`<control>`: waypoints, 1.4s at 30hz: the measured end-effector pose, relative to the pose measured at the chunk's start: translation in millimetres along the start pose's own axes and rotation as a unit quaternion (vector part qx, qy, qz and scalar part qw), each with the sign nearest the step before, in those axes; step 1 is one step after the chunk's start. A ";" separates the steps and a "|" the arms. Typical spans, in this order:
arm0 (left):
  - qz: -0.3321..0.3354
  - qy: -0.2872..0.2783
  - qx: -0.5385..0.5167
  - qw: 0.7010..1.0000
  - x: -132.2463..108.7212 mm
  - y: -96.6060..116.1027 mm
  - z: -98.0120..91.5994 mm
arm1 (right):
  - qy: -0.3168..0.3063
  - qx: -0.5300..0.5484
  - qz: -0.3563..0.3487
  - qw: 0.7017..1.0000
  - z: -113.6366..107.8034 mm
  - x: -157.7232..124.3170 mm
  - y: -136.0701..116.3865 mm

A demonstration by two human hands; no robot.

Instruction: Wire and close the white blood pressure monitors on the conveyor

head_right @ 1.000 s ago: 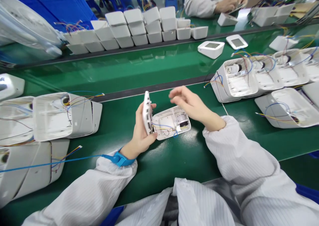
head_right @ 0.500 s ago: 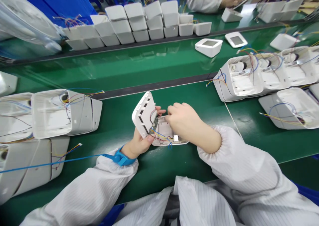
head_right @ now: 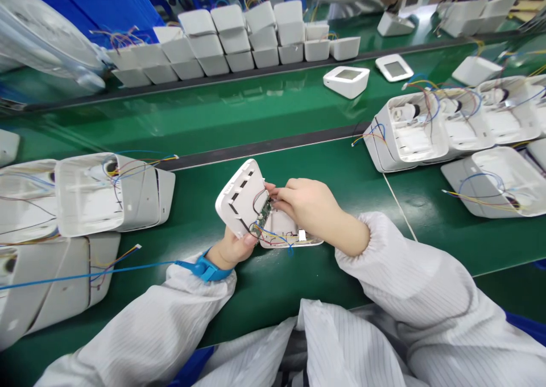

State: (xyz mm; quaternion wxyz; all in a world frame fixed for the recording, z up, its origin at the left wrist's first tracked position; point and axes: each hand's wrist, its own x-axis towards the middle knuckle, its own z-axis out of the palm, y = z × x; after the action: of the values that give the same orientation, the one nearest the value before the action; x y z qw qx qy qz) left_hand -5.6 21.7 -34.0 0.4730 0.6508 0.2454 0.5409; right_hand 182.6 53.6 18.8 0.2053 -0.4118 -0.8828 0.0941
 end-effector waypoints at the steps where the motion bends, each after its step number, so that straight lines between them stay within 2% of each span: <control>1: -0.001 0.002 -0.001 1.000 -0.1 -0.3 0.1 | 0.001 0.003 0.005 1.000 0.3 0.2 -0.1; 9: -0.010 0.006 -0.032 0.999 -0.8 -4.0 -1.2 | 0.007 0.040 -0.007 0.999 0.9 -0.3 1.9; 17: -0.042 0.034 -0.050 0.997 -1.5 -0.4 3.1 | -0.004 0.049 -0.034 0.998 -0.4 0.3 3.0; 23: -0.061 0.018 -0.045 0.997 0.2 2.3 3.0 | 0.019 0.040 -0.069 0.997 0.4 0.5 2.5; 28: -0.048 0.003 -0.024 0.999 1.3 4.7 2.4 | 0.042 -0.003 -0.064 0.997 1.5 1.0 0.6; 34: -0.059 -0.023 -0.006 0.998 2.3 5.3 1.7 | 0.019 -0.073 -0.035 0.997 4.6 1.8 -2.4; 39: -0.048 -0.020 -0.016 0.998 2.4 1.8 0.8 | -0.003 -0.022 0.008 1.000 -2.3 3.8 -4.1; 42: -0.043 -0.019 -0.018 0.999 2.2 1.2 2.1 | -0.023 0.113 0.033 0.993 -20.4 3.8 -2.5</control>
State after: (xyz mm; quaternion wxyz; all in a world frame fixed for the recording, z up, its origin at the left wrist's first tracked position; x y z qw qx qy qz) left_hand -3.2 22.3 -31.8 0.5114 0.6413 0.2546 0.5122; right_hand 187.7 54.8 39.1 0.2271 -0.4129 -0.8569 0.2089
